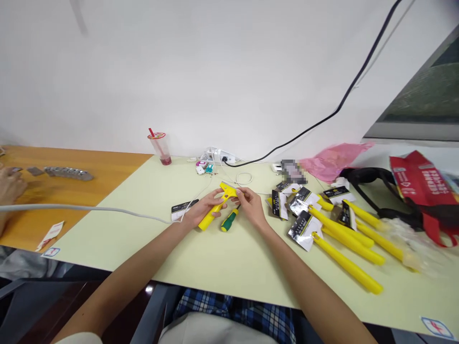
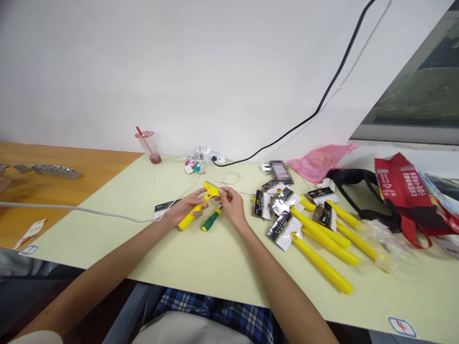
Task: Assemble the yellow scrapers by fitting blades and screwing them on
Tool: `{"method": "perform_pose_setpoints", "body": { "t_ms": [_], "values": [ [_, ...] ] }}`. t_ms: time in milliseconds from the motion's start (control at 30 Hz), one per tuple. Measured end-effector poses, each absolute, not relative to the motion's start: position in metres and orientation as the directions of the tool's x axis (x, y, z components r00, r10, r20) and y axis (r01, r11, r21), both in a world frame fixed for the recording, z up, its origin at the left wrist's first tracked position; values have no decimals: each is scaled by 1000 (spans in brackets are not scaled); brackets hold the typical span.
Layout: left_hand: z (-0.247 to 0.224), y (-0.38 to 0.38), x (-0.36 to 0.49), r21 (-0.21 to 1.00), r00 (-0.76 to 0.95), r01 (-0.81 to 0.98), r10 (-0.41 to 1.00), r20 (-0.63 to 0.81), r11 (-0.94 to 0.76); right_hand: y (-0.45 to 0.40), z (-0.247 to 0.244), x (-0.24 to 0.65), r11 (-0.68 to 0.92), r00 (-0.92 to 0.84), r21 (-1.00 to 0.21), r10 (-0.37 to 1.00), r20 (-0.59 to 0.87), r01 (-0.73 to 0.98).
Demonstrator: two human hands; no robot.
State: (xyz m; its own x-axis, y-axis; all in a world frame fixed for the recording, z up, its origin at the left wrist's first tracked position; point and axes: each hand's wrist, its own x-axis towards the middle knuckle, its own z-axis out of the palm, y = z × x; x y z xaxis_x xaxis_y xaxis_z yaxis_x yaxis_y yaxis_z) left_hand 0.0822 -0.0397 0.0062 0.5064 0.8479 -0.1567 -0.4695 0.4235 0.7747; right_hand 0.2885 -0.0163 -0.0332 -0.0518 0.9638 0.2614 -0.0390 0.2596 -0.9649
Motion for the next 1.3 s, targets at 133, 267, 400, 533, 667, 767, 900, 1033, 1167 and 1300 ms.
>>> {"method": "perform_pose_setpoints", "body": {
  "t_ms": [133, 267, 400, 533, 667, 767, 900, 1033, 1167, 1300],
  "values": [
    [4, -38, 82, 780, 506, -463, 848, -158, 421, -14, -33, 291, 211, -79, -974, 973, 217, -79],
    [1, -35, 82, 764, 510, -466, 841, -179, 445, -12, -35, 294, 227, -72, -972, 970, 231, -54],
    [-3, -33, 82, 752, 519, -489, 840, -155, 441, -11, -38, 295, 277, -80, -960, 958, 274, 30],
    [-7, -30, 83, 739, 533, -507, 835, -136, 444, -13, -37, 297, 475, -40, -835, 874, 484, 277],
    [-11, -27, 83, 725, 556, -509, 820, -135, 464, -18, -33, 298, 687, -243, -566, 708, 663, 455],
    [-13, -25, 83, 719, 557, -517, 820, -128, 464, -18, -34, 299, 717, -364, -493, 684, 632, 493],
    [-14, -25, 82, 706, 578, -522, 807, -119, 478, -11, -40, 300, 716, -405, -454, 684, 607, 530],
    [-15, -25, 81, 696, 587, -519, 799, -131, 496, -8, -41, 300, 719, -395, -441, 676, 622, 537],
    [-18, -24, 81, 692, 580, -527, 804, -132, 493, -7, -40, 300, 721, -385, -488, 683, 620, 493],
    [-16, -25, 84, 705, 577, -525, 808, -116, 477, -6, -40, 300, 702, -357, -556, 708, 609, 445]
  ]
}}
